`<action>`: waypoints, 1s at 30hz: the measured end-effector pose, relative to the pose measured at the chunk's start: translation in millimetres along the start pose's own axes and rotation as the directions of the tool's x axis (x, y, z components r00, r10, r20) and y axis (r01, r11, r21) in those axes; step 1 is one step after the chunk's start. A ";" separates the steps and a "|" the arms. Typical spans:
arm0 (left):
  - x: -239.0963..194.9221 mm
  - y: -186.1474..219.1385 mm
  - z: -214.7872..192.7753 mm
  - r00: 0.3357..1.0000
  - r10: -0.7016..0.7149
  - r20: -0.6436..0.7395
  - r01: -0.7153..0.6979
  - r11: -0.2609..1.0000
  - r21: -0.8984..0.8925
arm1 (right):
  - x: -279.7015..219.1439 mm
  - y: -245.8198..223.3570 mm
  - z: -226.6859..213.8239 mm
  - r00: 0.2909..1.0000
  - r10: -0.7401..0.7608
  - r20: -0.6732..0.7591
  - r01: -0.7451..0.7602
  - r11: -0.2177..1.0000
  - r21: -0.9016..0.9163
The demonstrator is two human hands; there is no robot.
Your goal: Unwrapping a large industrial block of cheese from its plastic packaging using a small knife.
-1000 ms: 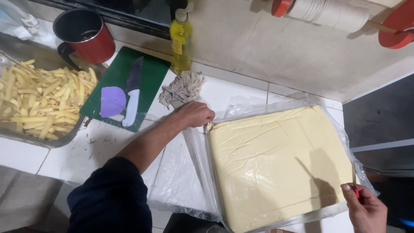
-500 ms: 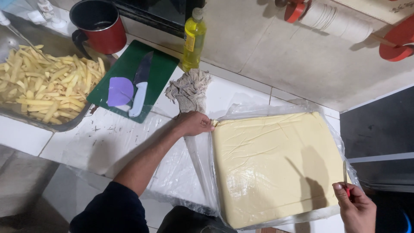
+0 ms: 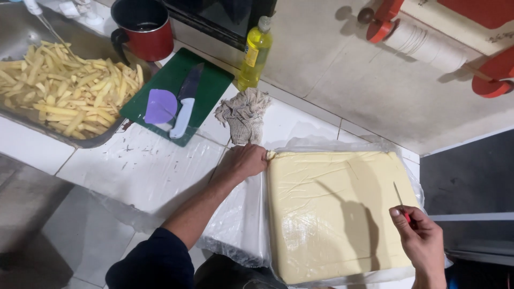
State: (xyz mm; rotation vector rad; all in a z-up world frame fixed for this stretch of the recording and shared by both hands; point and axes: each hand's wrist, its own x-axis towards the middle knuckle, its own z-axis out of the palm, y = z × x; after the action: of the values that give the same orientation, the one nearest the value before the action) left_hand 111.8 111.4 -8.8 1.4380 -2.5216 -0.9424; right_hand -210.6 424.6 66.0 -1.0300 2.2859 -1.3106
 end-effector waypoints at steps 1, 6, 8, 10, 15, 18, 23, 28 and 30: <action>-5.0 3.4 -5.6 0.999 -0.033 -0.006 0.033 0.997 -0.065 | 3.6 -5.0 4.1 0.998 -0.059 0.024 0.058 0.998 0.020; 10.6 -13.5 35.6 0.988 0.059 -0.144 -0.055 0.998 0.028 | 11.2 -24.5 6.9 0.994 -0.061 0.088 0.062 0.998 -0.007; 7.5 -17.5 40.3 0.959 0.138 -0.249 -0.119 0.989 0.093 | 9.5 -27.3 2.3 0.993 -0.082 0.079 0.085 0.996 -0.038; -9.3 -9.7 17.1 0.985 0.100 -0.143 -0.094 0.994 0.049 | 11.6 -28.9 -5.7 0.999 -0.045 0.011 0.045 0.996 -0.078; -24.2 2.6 -8.0 0.997 0.050 -0.059 -0.047 0.997 0.065 | 8.0 6.6 -28.1 0.995 0.006 -0.095 -0.011 0.999 -0.046; 2.1 -8.8 14.0 0.988 0.115 -0.103 -0.102 0.988 0.120 | -6.4 7.8 -41.7 0.985 0.063 -0.163 -0.068 0.997 -0.029; 25.6 -7.8 8.2 0.979 0.179 -0.099 -0.152 0.960 0.235 | -15.2 19.5 -65.8 0.938 0.171 -0.303 -0.200 0.977 -0.068; 64.4 -16.3 6.2 0.959 0.262 -0.105 -0.205 0.902 0.381 | -15.2 70.9 -91.0 0.822 0.311 -0.477 -0.483 0.824 -0.296; 79.6 -14.9 -3.5 0.944 0.317 -0.087 -0.239 0.843 0.482 | -19.0 102.3 -93.6 0.824 0.314 -0.473 -0.483 0.824 -0.295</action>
State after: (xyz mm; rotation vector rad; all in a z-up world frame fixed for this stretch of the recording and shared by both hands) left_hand 80.3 40.2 -31.5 1.1204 -2.8394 -0.1594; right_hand -295.7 529.1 28.2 -0.3207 2.9677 -0.9513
